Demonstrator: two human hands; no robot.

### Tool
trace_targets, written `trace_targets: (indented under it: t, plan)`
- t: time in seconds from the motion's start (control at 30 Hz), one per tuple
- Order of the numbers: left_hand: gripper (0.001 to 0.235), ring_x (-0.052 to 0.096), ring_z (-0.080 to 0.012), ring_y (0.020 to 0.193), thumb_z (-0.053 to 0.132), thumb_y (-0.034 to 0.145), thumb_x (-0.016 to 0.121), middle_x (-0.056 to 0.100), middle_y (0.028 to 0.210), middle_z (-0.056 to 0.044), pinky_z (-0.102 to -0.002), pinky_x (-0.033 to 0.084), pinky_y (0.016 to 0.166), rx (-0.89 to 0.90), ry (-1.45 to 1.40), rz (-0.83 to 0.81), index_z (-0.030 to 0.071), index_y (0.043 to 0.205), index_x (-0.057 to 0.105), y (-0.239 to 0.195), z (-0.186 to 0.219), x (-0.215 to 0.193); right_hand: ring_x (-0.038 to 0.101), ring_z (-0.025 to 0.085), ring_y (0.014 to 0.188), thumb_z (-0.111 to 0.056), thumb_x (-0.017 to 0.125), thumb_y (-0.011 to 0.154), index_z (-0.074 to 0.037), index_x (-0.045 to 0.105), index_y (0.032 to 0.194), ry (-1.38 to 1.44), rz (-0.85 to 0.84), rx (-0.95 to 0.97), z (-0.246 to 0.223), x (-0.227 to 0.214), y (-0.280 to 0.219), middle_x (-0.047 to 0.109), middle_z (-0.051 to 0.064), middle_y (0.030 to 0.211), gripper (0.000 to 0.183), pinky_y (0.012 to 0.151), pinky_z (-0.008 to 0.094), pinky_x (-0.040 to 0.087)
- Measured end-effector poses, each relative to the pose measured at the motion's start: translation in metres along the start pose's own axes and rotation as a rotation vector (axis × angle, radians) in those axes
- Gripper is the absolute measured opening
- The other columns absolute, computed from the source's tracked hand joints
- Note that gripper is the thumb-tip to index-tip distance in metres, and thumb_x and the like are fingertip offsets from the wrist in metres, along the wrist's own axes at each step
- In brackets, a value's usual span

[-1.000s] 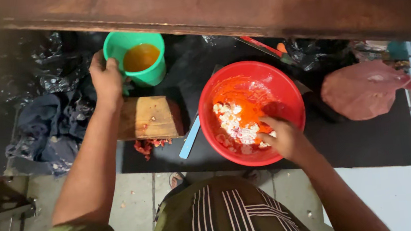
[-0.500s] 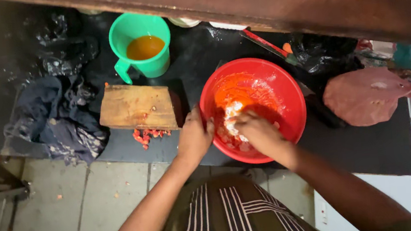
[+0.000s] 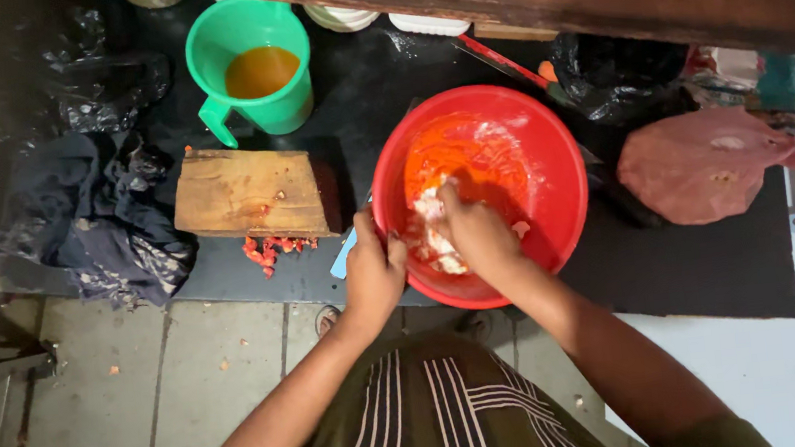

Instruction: The person adds white powder from a spoon and orange liquid from a mug into a bowl of orange food, then mixes the ingredients by hand and turns on a stove burner.

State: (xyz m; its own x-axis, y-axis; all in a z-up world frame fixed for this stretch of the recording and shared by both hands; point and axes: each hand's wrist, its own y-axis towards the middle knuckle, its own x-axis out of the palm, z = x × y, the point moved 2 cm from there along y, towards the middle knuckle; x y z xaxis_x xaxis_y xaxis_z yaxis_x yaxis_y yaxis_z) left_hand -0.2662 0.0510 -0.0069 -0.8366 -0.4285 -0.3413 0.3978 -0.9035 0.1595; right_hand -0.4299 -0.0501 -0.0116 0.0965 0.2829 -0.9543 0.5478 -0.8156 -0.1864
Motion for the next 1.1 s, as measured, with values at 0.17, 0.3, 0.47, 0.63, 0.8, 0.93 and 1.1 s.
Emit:
trace_targets:
  t: [0.17, 0.3, 0.47, 0.63, 0.8, 0.93, 1.1]
  plan:
    - [0.05, 0.07, -0.0419, 0.065, 0.01, 0.093, 0.058, 0.068, 0.074, -0.023, -0.049, 0.053, 0.059, -0.117, 0.009, -0.038, 0.003, 0.141, 0.042, -0.008, 0.007, 0.007, 0.07, 0.046, 0.085, -0.042, 0.076, 0.094, -0.006, 0.056, 0.114, 0.169, 0.261, 0.01, 0.038, -0.046, -0.017, 0.073, 0.025, 0.095, 0.046, 0.068, 0.053, 0.056]
    - [0.047, 0.07, -0.044, 0.07, 0.01, 0.095, 0.058, 0.068, 0.081, -0.025, -0.05, 0.054, 0.06, -0.032, -0.043, 0.005, 0.004, 0.139, 0.045, -0.009, 0.002, 0.011, 0.068, 0.05, 0.089, -0.036, 0.077, 0.087, 0.004, 0.048, 0.123, 0.19, 0.355, -0.121, 0.045, -0.021, -0.026, 0.067, 0.033, 0.104, 0.062, 0.073, 0.054, 0.055]
    - [0.048, 0.07, -0.0474, 0.081, 0.011, 0.093, 0.059, 0.071, 0.089, -0.028, -0.053, 0.055, 0.065, -0.062, -0.014, -0.011, 0.004, 0.138, 0.044, -0.006, 0.0, 0.015, 0.067, 0.048, 0.094, -0.017, 0.07, 0.09, -0.001, 0.049, 0.132, 0.222, 0.088, -0.07, 0.013, 0.025, -0.023, 0.064, 0.03, 0.115, 0.049, 0.074, 0.055, 0.053]
    - [0.049, 0.07, -0.0467, 0.076, 0.012, 0.091, 0.06, 0.07, 0.086, -0.027, -0.052, 0.055, 0.064, -0.063, 0.001, 0.005, 0.004, 0.137, 0.044, -0.003, 0.0, 0.011, 0.069, 0.044, 0.095, -0.018, 0.071, 0.092, -0.008, 0.054, 0.122, 0.02, -0.055, -0.188, 0.046, -0.002, -0.039, 0.063, 0.024, 0.115, 0.036, 0.076, 0.053, 0.054]
    - [0.047, 0.069, -0.0467, 0.073, 0.015, 0.094, 0.061, 0.069, 0.079, -0.026, -0.053, 0.053, 0.061, -0.118, 0.029, -0.083, 0.004, 0.136, 0.043, -0.004, 0.001, 0.013, 0.063, 0.045, 0.103, -0.024, 0.075, 0.086, -0.002, 0.055, 0.12, 0.219, 0.259, -0.015, 0.041, -0.042, -0.008, 0.059, 0.025, 0.123, 0.045, 0.08, 0.053, 0.053]
    - [0.048, 0.07, -0.0449, 0.071, 0.013, 0.092, 0.061, 0.07, 0.079, -0.025, -0.051, 0.054, 0.061, -0.082, 0.008, -0.063, 0.005, 0.137, 0.044, -0.001, 0.007, 0.012, 0.052, 0.042, 0.121, -0.024, 0.075, 0.083, -0.002, 0.063, 0.121, 0.039, 0.357, -0.272, -0.01, -0.028, -0.007, 0.06, 0.02, 0.126, 0.046, 0.1, 0.051, 0.046]
    - [0.048, 0.071, -0.0443, 0.077, 0.01, 0.092, 0.059, 0.07, 0.085, -0.026, -0.05, 0.056, 0.063, -0.05, -0.001, -0.012, 0.002, 0.136, 0.044, 0.001, 0.0, 0.012, 0.051, 0.034, 0.138, -0.02, 0.066, 0.091, -0.009, 0.063, 0.112, -0.08, 0.184, -0.563, 0.0, -0.004, -0.052, 0.061, 0.014, 0.136, 0.023, 0.109, 0.048, 0.048]
